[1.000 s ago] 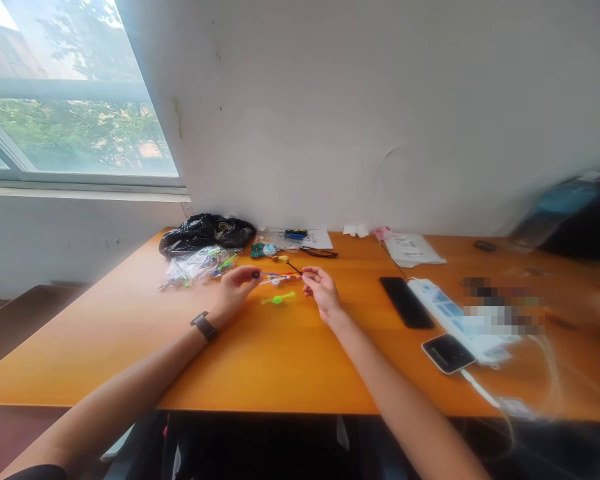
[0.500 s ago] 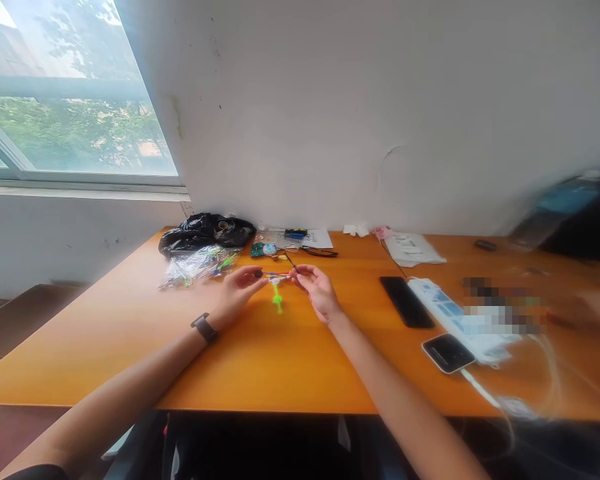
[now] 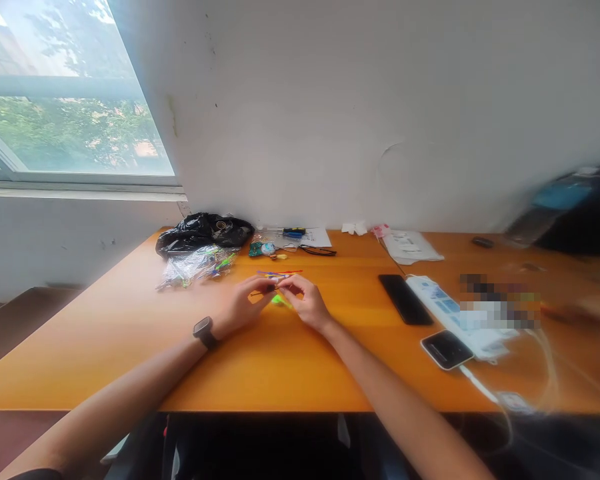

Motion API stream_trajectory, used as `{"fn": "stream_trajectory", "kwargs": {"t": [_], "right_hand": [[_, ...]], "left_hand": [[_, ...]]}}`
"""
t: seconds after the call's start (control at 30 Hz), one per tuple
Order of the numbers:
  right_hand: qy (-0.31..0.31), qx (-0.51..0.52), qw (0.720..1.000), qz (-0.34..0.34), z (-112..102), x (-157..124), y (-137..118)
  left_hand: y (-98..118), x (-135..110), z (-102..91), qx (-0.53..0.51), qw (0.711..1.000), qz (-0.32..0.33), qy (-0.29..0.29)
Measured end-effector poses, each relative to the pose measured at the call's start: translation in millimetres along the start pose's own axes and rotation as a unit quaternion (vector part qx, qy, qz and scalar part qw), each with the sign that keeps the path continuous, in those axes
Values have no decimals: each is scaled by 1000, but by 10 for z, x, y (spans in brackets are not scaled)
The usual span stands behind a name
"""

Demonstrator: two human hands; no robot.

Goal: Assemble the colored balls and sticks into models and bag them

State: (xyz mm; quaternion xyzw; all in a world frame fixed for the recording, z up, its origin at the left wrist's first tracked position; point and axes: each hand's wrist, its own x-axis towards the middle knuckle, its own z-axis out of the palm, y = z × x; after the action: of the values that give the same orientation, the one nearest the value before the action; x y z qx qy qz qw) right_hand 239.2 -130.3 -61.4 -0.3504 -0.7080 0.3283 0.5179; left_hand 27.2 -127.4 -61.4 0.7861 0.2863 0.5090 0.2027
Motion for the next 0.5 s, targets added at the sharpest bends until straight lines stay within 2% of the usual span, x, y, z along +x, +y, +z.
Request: {"fn": "stream_trajectory", "kwargs": {"t": [0.5], "right_hand": [[-23, -53, 998, -32, -7, -11, -48]], "left_hand": [[-27, -8, -23, 25, 999, 25, -13]]}}
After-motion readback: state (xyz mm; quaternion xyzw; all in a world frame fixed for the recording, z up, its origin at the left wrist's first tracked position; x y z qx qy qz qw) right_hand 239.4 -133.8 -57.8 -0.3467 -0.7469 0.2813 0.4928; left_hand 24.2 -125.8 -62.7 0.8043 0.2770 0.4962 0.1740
